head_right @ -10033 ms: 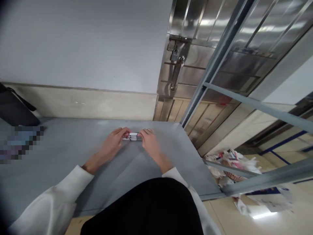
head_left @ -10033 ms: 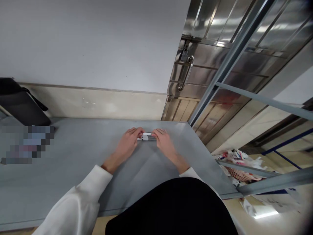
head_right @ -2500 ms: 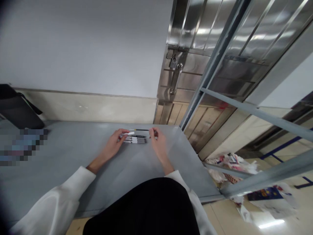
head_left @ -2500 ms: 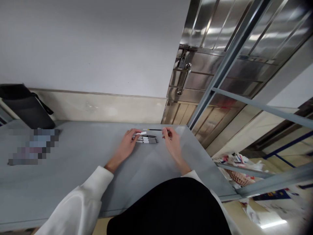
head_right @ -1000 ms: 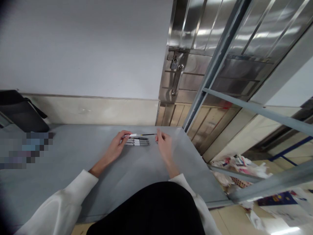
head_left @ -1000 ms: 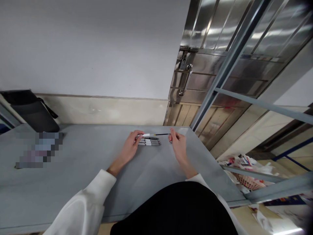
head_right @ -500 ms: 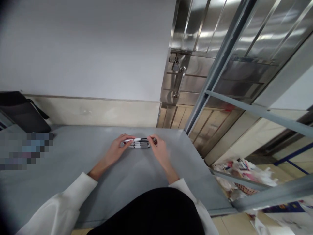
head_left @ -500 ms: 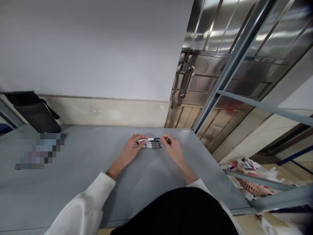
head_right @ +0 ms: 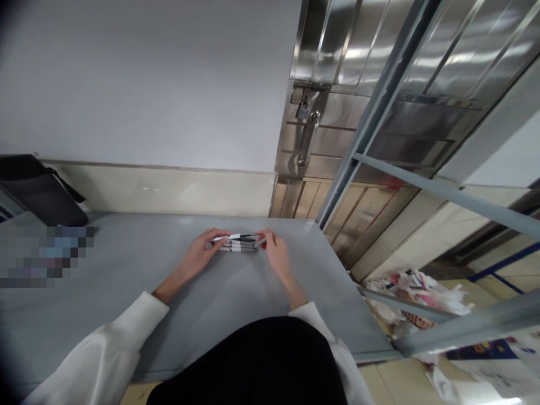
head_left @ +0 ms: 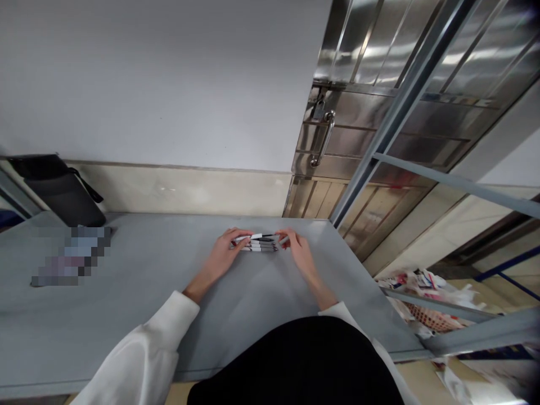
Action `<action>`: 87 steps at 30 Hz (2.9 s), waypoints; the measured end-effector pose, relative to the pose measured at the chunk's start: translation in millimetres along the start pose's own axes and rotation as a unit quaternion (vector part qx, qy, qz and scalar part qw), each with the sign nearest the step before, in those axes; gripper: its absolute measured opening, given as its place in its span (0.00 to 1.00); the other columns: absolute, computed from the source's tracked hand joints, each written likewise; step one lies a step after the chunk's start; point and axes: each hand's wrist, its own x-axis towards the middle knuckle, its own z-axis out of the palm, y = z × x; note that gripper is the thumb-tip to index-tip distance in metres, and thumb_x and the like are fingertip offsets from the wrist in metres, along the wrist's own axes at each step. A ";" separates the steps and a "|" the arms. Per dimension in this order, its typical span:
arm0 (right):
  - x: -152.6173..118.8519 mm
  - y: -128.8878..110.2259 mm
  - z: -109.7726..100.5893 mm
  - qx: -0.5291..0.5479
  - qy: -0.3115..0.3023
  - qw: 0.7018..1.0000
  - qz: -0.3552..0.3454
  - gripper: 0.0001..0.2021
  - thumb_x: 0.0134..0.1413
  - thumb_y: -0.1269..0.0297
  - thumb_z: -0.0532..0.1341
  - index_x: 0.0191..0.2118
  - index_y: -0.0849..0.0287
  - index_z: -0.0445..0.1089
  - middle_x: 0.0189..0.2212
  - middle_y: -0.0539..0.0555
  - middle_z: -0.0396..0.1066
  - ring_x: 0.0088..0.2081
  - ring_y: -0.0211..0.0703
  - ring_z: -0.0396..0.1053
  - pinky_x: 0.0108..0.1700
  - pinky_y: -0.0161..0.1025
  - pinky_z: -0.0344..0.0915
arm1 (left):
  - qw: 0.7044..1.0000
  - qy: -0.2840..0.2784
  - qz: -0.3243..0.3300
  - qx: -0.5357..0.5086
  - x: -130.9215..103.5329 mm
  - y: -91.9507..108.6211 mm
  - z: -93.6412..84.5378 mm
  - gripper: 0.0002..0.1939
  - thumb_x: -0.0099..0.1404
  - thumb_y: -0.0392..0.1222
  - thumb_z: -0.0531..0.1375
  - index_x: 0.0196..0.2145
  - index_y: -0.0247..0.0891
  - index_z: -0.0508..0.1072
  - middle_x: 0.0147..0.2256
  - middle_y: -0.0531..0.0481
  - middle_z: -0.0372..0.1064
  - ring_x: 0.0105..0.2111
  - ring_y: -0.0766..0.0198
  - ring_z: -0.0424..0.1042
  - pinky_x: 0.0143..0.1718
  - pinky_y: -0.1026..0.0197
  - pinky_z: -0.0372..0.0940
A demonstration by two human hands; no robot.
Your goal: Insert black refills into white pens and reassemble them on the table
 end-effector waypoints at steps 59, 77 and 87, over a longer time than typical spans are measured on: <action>6.9 7.3 -5.4 0.075 0.053 0.996 -0.005 0.15 0.54 0.50 0.65 0.40 0.54 0.78 0.35 0.54 0.79 0.37 0.48 0.77 0.50 0.48 0.72 | 1.000 -0.001 -0.017 -0.005 -1.7 -4.4 0.7 0.13 0.74 0.46 0.59 0.49 0.43 0.81 0.45 0.47 0.79 0.47 0.55 0.75 0.45 0.57 0.67; 0.7 0.2 0.3 0.054 -0.014 0.998 -0.010 0.15 0.55 0.49 0.67 0.43 0.53 0.76 0.40 0.54 0.81 0.41 0.50 0.80 0.52 0.49 0.72 | 1.000 -0.018 -0.013 -0.022 -2.6 -4.6 2.4 0.13 0.74 0.47 0.59 0.50 0.44 0.81 0.46 0.47 0.79 0.47 0.55 0.75 0.48 0.56 0.66; -8.4 -11.5 5.9 0.016 -0.094 0.995 -0.027 0.12 0.58 0.52 0.67 0.43 0.53 0.75 0.38 0.52 0.80 0.43 0.49 0.80 0.49 0.45 0.72 | 0.999 -0.040 -0.007 -0.033 -3.9 -1.9 2.5 0.14 0.75 0.49 0.59 0.49 0.44 0.81 0.44 0.47 0.78 0.44 0.56 0.75 0.45 0.57 0.66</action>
